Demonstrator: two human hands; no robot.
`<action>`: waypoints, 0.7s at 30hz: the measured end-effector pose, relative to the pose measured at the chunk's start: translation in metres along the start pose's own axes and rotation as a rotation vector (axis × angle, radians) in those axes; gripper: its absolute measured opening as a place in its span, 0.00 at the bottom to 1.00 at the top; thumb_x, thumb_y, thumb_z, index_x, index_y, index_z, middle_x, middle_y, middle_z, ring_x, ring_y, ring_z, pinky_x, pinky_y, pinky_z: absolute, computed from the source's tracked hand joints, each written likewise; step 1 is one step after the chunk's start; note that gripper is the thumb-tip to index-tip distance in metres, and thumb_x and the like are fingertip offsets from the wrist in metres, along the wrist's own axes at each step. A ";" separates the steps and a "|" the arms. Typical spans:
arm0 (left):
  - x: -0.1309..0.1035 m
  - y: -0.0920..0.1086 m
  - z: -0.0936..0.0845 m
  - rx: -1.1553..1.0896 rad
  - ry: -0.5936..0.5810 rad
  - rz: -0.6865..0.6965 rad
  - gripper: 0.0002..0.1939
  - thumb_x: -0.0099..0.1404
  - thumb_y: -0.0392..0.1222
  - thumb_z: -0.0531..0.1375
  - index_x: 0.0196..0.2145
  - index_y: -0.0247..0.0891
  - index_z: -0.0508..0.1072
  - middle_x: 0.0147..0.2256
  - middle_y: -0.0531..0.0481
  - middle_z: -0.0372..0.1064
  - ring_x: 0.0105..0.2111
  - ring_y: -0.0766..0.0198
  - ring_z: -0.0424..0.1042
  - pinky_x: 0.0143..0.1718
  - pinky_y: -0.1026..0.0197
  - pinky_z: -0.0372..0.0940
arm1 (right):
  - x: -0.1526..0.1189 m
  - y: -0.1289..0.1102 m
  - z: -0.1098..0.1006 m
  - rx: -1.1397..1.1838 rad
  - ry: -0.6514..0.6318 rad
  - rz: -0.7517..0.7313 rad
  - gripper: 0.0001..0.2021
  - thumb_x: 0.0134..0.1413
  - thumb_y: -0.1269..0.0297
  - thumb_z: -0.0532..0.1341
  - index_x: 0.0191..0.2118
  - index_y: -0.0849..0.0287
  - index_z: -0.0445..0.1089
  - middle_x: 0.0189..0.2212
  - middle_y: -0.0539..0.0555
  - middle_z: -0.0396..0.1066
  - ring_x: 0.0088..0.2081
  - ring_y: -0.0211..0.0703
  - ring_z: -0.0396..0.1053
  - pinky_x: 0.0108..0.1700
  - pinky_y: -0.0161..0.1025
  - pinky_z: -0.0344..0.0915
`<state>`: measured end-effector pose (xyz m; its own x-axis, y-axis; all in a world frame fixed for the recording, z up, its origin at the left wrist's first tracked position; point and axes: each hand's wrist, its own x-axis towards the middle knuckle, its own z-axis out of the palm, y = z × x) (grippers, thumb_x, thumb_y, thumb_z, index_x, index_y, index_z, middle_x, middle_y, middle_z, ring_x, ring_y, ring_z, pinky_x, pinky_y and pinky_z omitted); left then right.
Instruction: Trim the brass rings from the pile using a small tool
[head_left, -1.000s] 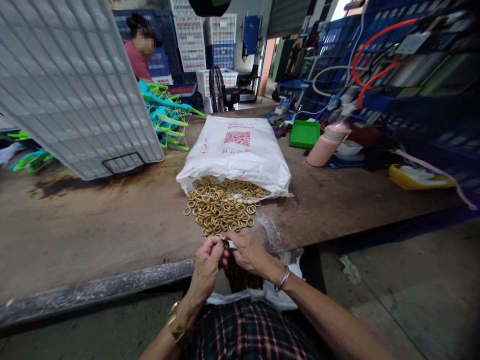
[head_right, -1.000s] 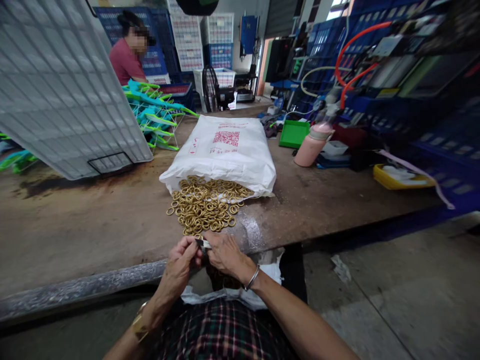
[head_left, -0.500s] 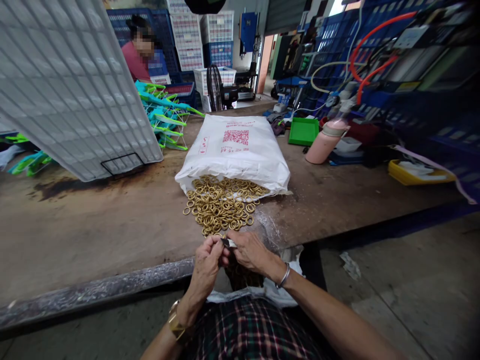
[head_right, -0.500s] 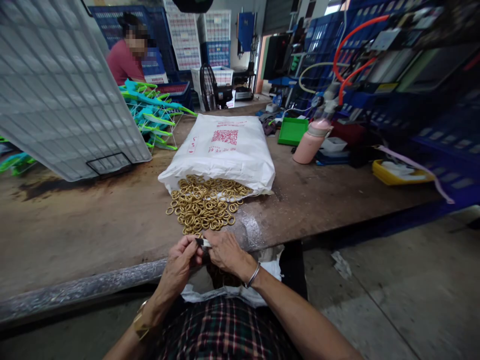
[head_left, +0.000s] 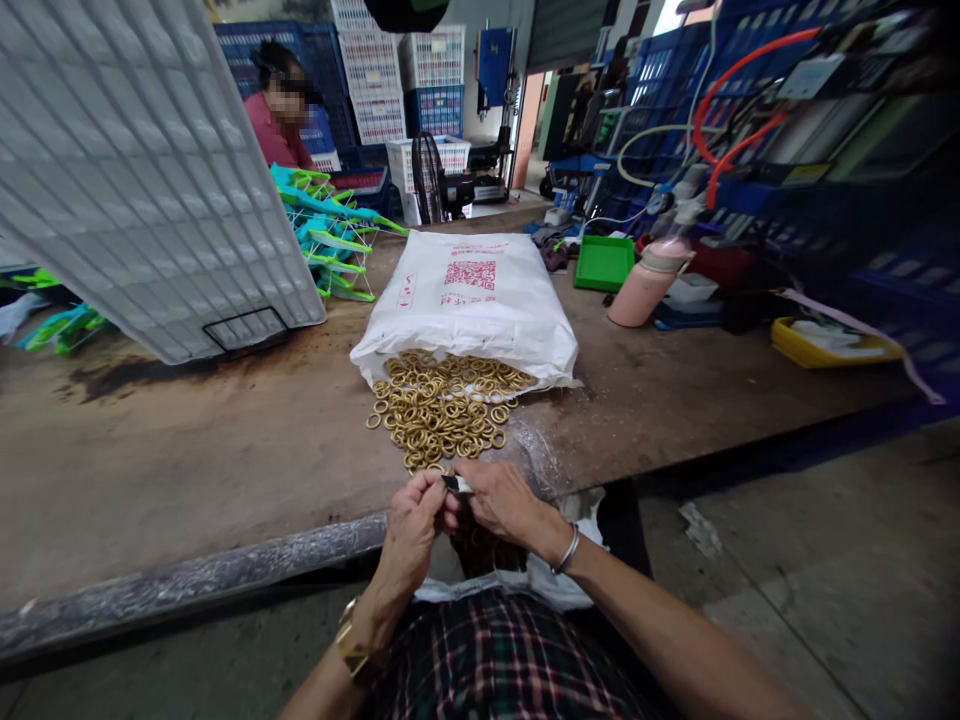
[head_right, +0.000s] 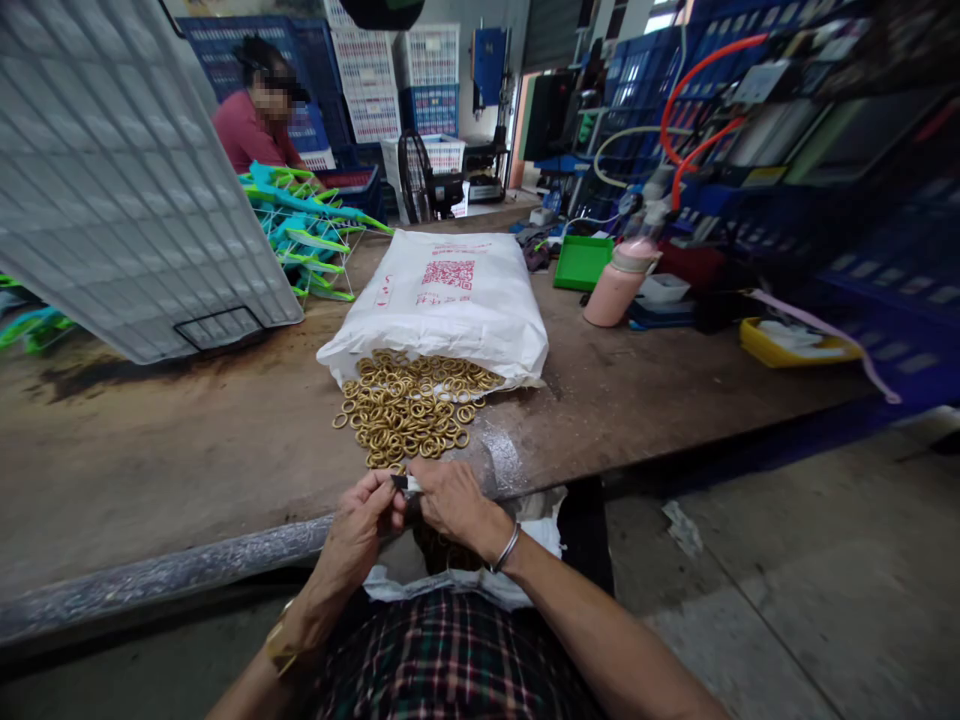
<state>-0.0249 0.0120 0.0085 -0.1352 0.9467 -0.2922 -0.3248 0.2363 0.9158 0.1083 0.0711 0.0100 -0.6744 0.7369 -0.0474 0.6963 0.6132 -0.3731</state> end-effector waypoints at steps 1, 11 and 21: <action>0.000 0.000 0.000 0.002 0.002 0.001 0.16 0.54 0.52 0.62 0.27 0.35 0.67 0.20 0.56 0.66 0.16 0.74 0.60 0.19 0.69 0.54 | 0.000 0.000 0.000 -0.007 0.004 0.001 0.11 0.54 0.73 0.50 0.40 0.59 0.66 0.33 0.55 0.73 0.31 0.40 0.68 0.30 0.36 0.49; -0.003 0.004 -0.001 -0.069 -0.020 -0.040 0.17 0.52 0.52 0.64 0.28 0.34 0.68 0.19 0.56 0.65 0.16 0.74 0.60 0.19 0.69 0.54 | -0.002 -0.001 -0.001 -0.036 -0.003 -0.001 0.12 0.53 0.73 0.50 0.40 0.60 0.67 0.33 0.55 0.73 0.32 0.40 0.68 0.31 0.36 0.51; -0.004 -0.001 0.000 -0.100 0.017 -0.018 0.17 0.52 0.52 0.64 0.27 0.35 0.66 0.20 0.56 0.66 0.17 0.74 0.61 0.20 0.69 0.55 | 0.000 -0.011 0.000 -0.063 0.022 0.118 0.11 0.55 0.71 0.49 0.41 0.59 0.66 0.34 0.56 0.73 0.33 0.42 0.69 0.30 0.37 0.51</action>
<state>-0.0243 0.0080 0.0085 -0.1441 0.9386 -0.3134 -0.4190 0.2290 0.8786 0.1010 0.0643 0.0142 -0.5821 0.8104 -0.0673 0.7847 0.5381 -0.3076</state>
